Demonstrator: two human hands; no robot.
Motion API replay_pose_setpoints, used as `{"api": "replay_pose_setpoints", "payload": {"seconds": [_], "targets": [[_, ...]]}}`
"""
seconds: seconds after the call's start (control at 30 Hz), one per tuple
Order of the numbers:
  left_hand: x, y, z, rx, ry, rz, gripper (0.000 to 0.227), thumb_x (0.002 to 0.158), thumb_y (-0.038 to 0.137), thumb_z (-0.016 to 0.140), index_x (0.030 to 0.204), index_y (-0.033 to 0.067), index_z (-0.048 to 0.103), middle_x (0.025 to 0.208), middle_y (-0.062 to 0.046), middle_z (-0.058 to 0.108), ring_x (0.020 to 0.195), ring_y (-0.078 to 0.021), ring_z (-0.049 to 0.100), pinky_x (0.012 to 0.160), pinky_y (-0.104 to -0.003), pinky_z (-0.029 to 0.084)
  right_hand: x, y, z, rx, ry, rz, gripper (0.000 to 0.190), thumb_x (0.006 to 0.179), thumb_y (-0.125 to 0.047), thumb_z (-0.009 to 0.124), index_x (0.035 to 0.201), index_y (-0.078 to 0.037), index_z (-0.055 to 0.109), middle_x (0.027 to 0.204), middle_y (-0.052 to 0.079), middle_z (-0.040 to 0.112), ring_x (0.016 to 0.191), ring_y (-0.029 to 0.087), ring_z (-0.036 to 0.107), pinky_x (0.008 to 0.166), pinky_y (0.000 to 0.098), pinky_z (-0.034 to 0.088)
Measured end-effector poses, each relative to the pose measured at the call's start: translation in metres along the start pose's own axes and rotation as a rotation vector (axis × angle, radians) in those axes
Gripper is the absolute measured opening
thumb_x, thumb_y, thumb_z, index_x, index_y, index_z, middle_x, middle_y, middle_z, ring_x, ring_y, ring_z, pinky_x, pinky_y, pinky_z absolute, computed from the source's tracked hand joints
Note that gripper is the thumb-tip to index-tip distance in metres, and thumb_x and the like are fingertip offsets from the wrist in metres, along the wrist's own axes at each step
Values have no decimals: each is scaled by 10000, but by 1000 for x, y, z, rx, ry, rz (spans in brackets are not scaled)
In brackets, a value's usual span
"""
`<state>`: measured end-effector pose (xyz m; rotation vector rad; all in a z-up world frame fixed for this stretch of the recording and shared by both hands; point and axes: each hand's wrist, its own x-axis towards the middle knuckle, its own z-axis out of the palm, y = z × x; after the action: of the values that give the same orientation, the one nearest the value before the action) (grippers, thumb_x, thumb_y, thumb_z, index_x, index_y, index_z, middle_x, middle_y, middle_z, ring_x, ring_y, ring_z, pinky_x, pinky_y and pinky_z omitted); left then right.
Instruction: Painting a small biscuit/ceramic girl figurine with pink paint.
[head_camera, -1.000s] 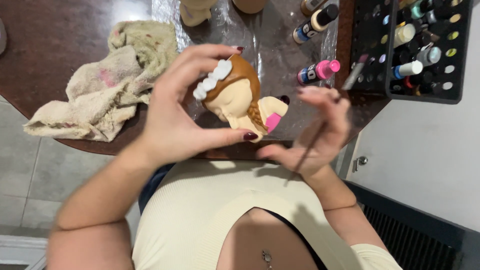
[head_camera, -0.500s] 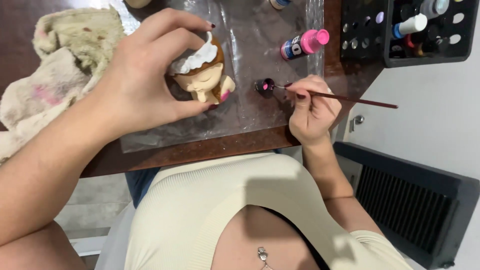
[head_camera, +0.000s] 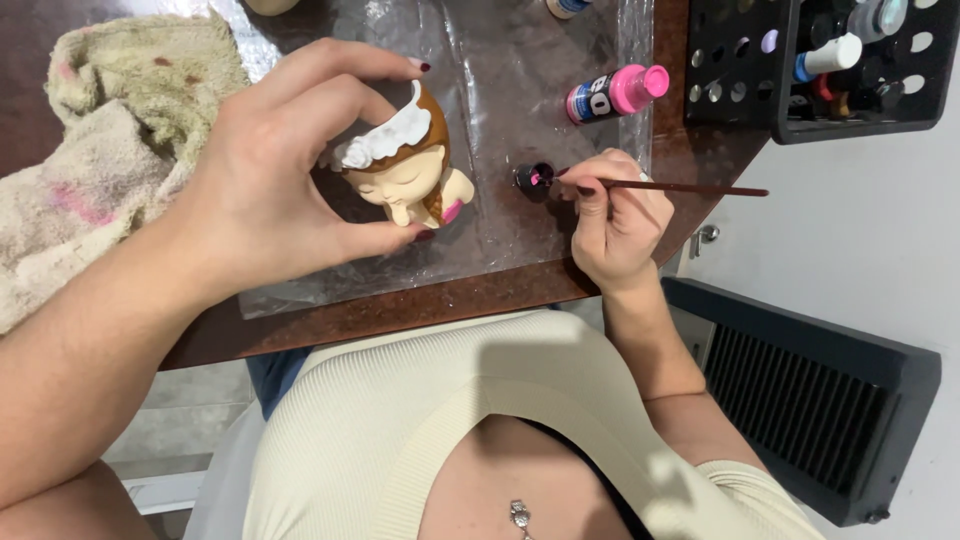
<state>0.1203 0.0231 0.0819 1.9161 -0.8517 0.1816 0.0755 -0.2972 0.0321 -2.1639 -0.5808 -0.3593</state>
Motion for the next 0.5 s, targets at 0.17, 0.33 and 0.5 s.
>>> {"api": "replay_pose_setpoints", "payload": {"seconds": [0.17,0.33,0.5], "targets": [[-2,-4,-2,-10,10,-3,560,624,115,944,1008,-46,570,1309,-190,609,1136,-351,648,889,-398,554,-16,11,-3,78,50,29,217,1150,-110,554,1034,49,645,951,129,654,702,162,594,608,232,467],[-9,-15,-2,-126,42,-26,605,649,171,974,1059,-32,579,1323,-173,606,1169,-310,654,923,-372,559,1,-18,-15,579,254,226,179,1128,-128,651,1204,-21,531,1033,135,630,768,126,627,648,206,511],[-16,-24,6,-115,104,-93,607,639,196,1005,1031,-24,597,1314,-168,627,1174,-297,664,959,-376,550,31,-60,-17,528,155,227,170,1116,-83,669,1179,6,539,1052,165,643,785,163,671,638,248,575]]}}
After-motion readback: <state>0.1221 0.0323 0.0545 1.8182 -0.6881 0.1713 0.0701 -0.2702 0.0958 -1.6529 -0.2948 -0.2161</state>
